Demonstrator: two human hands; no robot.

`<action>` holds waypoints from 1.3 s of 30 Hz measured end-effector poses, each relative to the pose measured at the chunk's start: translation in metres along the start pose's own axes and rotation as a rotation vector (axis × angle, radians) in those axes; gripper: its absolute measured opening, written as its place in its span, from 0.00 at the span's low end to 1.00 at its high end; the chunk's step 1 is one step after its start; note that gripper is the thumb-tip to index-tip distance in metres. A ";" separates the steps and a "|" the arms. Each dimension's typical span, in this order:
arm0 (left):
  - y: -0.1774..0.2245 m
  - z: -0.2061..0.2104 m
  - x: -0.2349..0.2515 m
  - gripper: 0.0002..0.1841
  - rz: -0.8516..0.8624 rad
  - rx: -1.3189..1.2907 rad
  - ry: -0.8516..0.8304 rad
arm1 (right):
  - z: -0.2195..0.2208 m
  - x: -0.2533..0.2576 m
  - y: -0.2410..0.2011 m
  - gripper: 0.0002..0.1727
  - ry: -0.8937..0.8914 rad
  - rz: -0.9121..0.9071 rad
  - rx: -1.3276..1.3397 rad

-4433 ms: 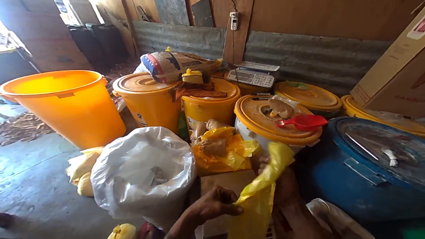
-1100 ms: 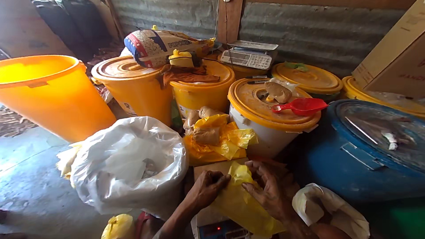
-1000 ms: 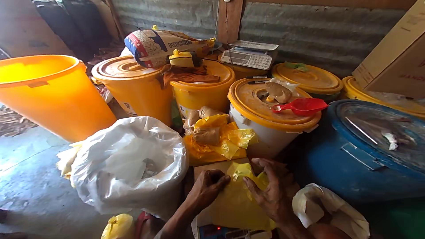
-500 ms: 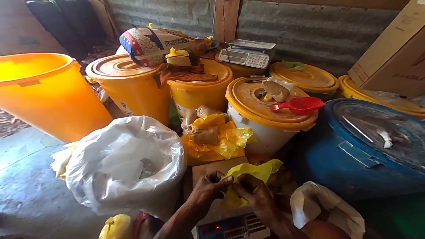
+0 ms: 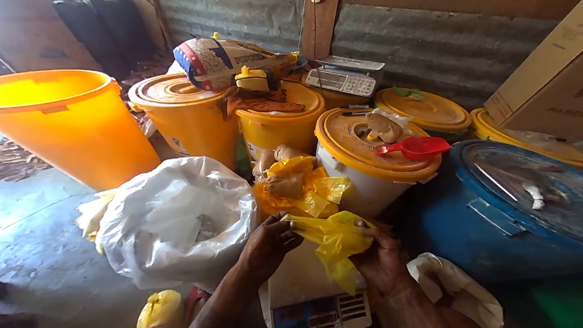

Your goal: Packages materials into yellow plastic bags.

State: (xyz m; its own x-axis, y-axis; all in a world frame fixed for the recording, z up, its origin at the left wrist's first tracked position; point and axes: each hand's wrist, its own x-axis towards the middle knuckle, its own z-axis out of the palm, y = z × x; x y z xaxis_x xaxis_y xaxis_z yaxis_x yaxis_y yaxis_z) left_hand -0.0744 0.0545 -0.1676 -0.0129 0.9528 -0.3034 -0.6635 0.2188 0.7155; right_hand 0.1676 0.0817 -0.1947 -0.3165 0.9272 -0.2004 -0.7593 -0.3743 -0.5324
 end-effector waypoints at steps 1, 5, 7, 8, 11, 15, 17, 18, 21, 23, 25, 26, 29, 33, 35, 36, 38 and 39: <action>0.003 0.001 -0.003 0.10 -0.001 -0.004 -0.019 | 0.003 -0.002 0.002 0.10 0.007 0.023 -0.052; 0.001 0.002 -0.005 0.06 0.002 0.089 0.055 | -0.009 -0.004 0.013 0.20 -0.282 -0.115 -0.620; -0.004 0.001 -0.003 0.04 -0.011 0.132 0.057 | -0.009 -0.005 0.017 0.20 -0.354 -0.266 -0.928; -0.005 0.000 -0.002 0.03 -0.014 0.136 0.027 | -0.008 -0.005 0.021 0.16 -0.328 -0.363 -1.029; 0.000 -0.009 -0.004 0.04 0.021 0.129 -0.168 | -0.006 -0.001 0.020 0.07 -0.049 -0.451 -1.071; -0.003 -0.010 -0.009 0.09 0.278 0.635 -0.263 | -0.004 0.008 -0.002 0.06 0.144 -0.385 -0.875; -0.010 -0.007 -0.010 0.06 0.377 1.031 -0.145 | -0.002 0.009 -0.004 0.07 0.141 -0.397 -0.796; -0.012 -0.005 -0.011 0.07 0.371 1.151 -0.090 | -0.002 0.009 -0.005 0.07 0.127 -0.403 -0.770; -0.006 -0.001 -0.009 0.11 0.360 1.372 -0.007 | -0.001 0.012 -0.014 0.09 0.056 -0.407 -0.803; 0.000 0.002 -0.012 0.17 0.313 1.464 -0.018 | 0.001 0.018 -0.026 0.11 -0.109 -0.376 -1.003; 0.001 0.001 -0.015 0.22 0.255 1.524 -0.045 | 0.018 0.030 -0.044 0.20 -0.377 -0.344 -1.252; -0.002 0.000 -0.016 0.24 0.224 1.552 -0.062 | 0.035 0.039 -0.051 0.25 -0.483 -0.368 -1.362; -0.013 -0.001 -0.020 0.24 0.120 1.593 -0.152 | 0.117 0.058 -0.035 0.23 -0.596 -0.515 -1.539; -0.017 -0.003 -0.020 0.23 0.013 1.631 -0.256 | 0.206 0.097 0.077 0.14 -0.797 -0.343 -1.841; -0.018 -0.007 -0.021 0.19 -0.014 1.609 -0.267 | 0.224 0.126 0.150 0.20 -0.854 -0.004 -2.157; -0.013 -0.006 -0.027 0.17 -0.032 1.584 -0.258 | 0.227 0.142 0.184 0.23 -0.860 0.142 -2.290; 0.023 0.003 -0.062 0.17 -0.126 1.473 -0.206 | 0.230 0.165 0.237 0.31 -0.837 0.351 -2.489; 0.050 0.010 -0.086 0.20 -0.190 1.378 -0.155 | 0.229 0.173 0.255 0.35 -0.813 0.408 -2.535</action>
State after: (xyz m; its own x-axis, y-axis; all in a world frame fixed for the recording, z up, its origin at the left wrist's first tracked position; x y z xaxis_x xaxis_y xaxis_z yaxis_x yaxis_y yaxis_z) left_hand -0.0989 -0.0142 -0.0992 0.1350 0.8790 -0.4573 0.6148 0.2876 0.7343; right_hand -0.2112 0.1434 -0.1768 -0.6281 0.5014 -0.5951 0.6837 0.7207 -0.1144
